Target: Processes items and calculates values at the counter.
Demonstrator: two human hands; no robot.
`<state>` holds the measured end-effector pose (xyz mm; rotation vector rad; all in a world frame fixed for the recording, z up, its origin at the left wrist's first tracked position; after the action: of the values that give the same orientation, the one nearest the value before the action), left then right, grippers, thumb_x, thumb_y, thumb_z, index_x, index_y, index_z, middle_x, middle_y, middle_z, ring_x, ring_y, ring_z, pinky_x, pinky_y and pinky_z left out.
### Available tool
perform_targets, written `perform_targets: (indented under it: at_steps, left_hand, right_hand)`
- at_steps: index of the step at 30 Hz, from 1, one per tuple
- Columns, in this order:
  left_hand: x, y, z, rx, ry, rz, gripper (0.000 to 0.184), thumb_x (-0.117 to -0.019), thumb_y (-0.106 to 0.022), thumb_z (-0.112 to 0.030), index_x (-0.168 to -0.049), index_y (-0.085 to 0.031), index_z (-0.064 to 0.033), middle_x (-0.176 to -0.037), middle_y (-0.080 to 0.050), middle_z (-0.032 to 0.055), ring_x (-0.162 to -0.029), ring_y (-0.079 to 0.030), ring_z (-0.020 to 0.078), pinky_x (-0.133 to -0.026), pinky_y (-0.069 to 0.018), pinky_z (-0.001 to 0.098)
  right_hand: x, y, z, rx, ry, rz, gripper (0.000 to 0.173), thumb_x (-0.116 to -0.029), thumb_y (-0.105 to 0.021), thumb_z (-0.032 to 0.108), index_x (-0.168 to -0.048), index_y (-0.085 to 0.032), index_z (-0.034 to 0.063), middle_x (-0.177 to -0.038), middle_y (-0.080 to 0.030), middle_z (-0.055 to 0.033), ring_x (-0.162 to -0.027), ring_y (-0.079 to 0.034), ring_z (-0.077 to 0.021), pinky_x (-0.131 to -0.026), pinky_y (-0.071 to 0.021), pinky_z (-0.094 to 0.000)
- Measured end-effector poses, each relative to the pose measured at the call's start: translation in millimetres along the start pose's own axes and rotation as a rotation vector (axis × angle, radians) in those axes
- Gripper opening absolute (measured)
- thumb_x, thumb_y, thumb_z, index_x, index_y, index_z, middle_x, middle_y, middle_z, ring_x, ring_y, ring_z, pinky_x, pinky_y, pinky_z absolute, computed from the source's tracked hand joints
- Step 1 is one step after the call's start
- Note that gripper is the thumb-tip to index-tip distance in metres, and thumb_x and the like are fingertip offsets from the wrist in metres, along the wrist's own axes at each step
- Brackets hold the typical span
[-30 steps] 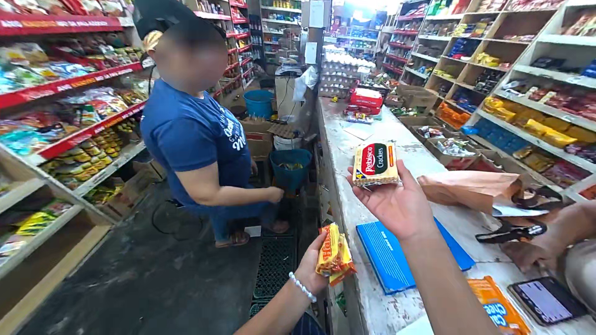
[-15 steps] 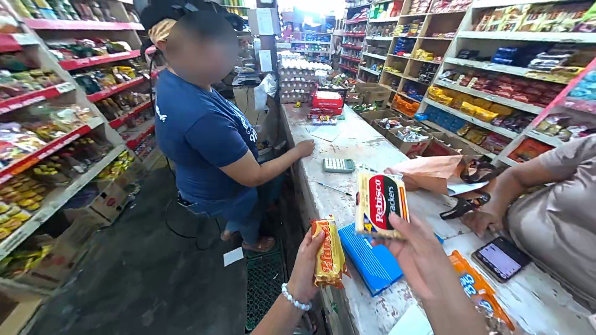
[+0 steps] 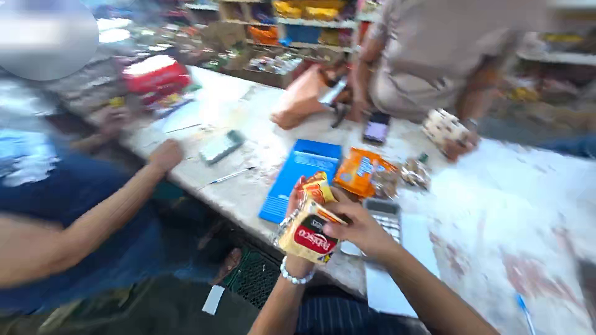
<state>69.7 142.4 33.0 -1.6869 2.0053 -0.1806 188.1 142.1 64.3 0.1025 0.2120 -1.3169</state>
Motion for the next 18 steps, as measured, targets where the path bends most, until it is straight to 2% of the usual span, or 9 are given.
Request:
perform_targets:
  at_steps: [2,4,5,7,9,11,12,15,18]
  left_hand:
    - [-15,-33,19,0.019,0.174,0.121,0.055,-0.1033,-0.052,-0.043,-0.145,-0.045,-0.0079,-0.132,-0.065,-0.0077,-0.118,-0.062,0.0009,-0.100,-0.0535,0.0231]
    - [-22,-59,38,-0.091,0.267,0.308,0.089,-0.0992,-0.037,-0.069,-0.154,-0.031,0.0012,-0.153,-0.049,0.0046,-0.137,-0.049,0.0102,-0.112,-0.0442,0.0324]
    - [-23,-66,46,-0.186,0.262,0.422,0.096,-0.0981,-0.032,-0.072,-0.156,-0.028,0.0036,-0.159,-0.041,0.0101,-0.144,-0.042,0.0129,-0.115,-0.0396,0.0360]
    - [-20,-70,58,-0.315,0.233,0.589,0.081,-0.1035,-0.037,-0.061,-0.154,-0.038,0.0023,-0.159,-0.040,0.0150,-0.147,-0.038,0.0168,-0.117,-0.0360,0.0403]
    - [-17,-67,69,-0.482,0.195,0.673,0.060,-0.1051,-0.045,-0.044,-0.145,-0.053,0.0007,-0.152,-0.049,0.0178,-0.143,-0.043,0.0216,-0.114,-0.0400,0.0414]
    - [-12,-64,80,-0.651,0.140,0.734,0.050,-0.1022,-0.050,-0.032,-0.138,-0.059,0.0018,-0.144,-0.056,0.0219,-0.136,-0.050,0.0277,-0.109,-0.0425,0.0445]
    - [-10,-63,85,-0.715,0.121,0.761,0.049,-0.1008,-0.053,-0.031,-0.137,-0.060,0.0017,-0.141,-0.057,0.0225,-0.135,-0.051,0.0306,-0.109,-0.0420,0.0481]
    - [-2,-60,93,-0.845,0.080,0.810,0.054,-0.0978,-0.059,-0.035,-0.139,-0.059,0.0006,-0.142,-0.057,0.0234,-0.133,-0.051,0.0416,-0.108,-0.0376,0.0625]
    - [5,-55,96,-0.926,0.069,0.839,0.058,-0.0965,-0.061,-0.038,-0.140,-0.058,0.0001,-0.142,-0.057,0.0231,-0.132,-0.051,0.0450,-0.106,-0.0375,0.0669]
  right_hand:
    - [24,48,-4,-0.062,-0.047,-0.146,0.038,-0.0904,-0.071,0.035,-0.108,-0.073,0.0011,-0.132,-0.061,-0.0055,-0.111,-0.061,-0.0007,-0.090,-0.0541,-0.0206]
    - [66,102,-7,-0.091,-0.076,-0.354,0.033,-0.0888,-0.072,0.041,-0.107,-0.074,0.0137,-0.109,-0.072,0.0091,-0.094,-0.067,0.0019,-0.081,-0.0580,-0.0220]
    - [93,132,-7,-0.077,-0.087,-0.492,0.032,-0.0892,-0.071,0.044,-0.107,-0.074,0.0170,-0.100,-0.074,0.0110,-0.087,-0.068,0.0009,-0.078,-0.0588,-0.0228]
    - [154,189,-6,0.034,-0.165,-0.830,0.028,-0.0940,-0.064,0.032,-0.115,-0.069,0.0139,-0.093,-0.074,0.0072,-0.079,-0.069,-0.0027,-0.071,-0.0599,-0.0236]
    - [209,231,-12,0.233,-0.379,-1.098,0.031,-0.1020,-0.057,0.021,-0.129,-0.060,0.0056,-0.101,-0.069,-0.0032,-0.081,-0.067,-0.0083,-0.072,-0.0588,-0.0285]
    - [248,260,-35,0.264,-0.565,-1.220,0.041,-0.1042,-0.058,0.025,-0.140,-0.055,0.0039,-0.120,-0.065,-0.0152,-0.097,-0.066,-0.0202,-0.084,-0.0560,-0.0422]
    - [259,268,-45,0.243,-0.605,-1.250,0.043,-0.1043,-0.058,0.027,-0.141,-0.055,0.0054,-0.123,-0.065,-0.0161,-0.101,-0.066,-0.0221,-0.087,-0.0546,-0.0445]
    - [260,276,-49,0.278,-0.657,-1.160,0.044,-0.1067,-0.053,0.030,-0.145,-0.050,0.0085,-0.127,-0.063,-0.0159,-0.107,-0.065,-0.0226,-0.092,-0.0537,-0.0444]
    - [257,288,-41,0.596,-0.718,-1.083,0.050,-0.1028,-0.061,0.031,-0.148,-0.052,0.0124,-0.146,-0.052,-0.0247,-0.130,-0.053,-0.0426,-0.102,-0.0430,-0.0654]
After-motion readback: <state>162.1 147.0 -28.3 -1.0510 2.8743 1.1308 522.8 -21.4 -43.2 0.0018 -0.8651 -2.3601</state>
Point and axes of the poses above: each hand's wrist, its own x-axis away from the middle knuckle, its own y-axis out of the back of the hand, z = x × y, the point moved 10 cm from there along -x, towards the middle knuckle
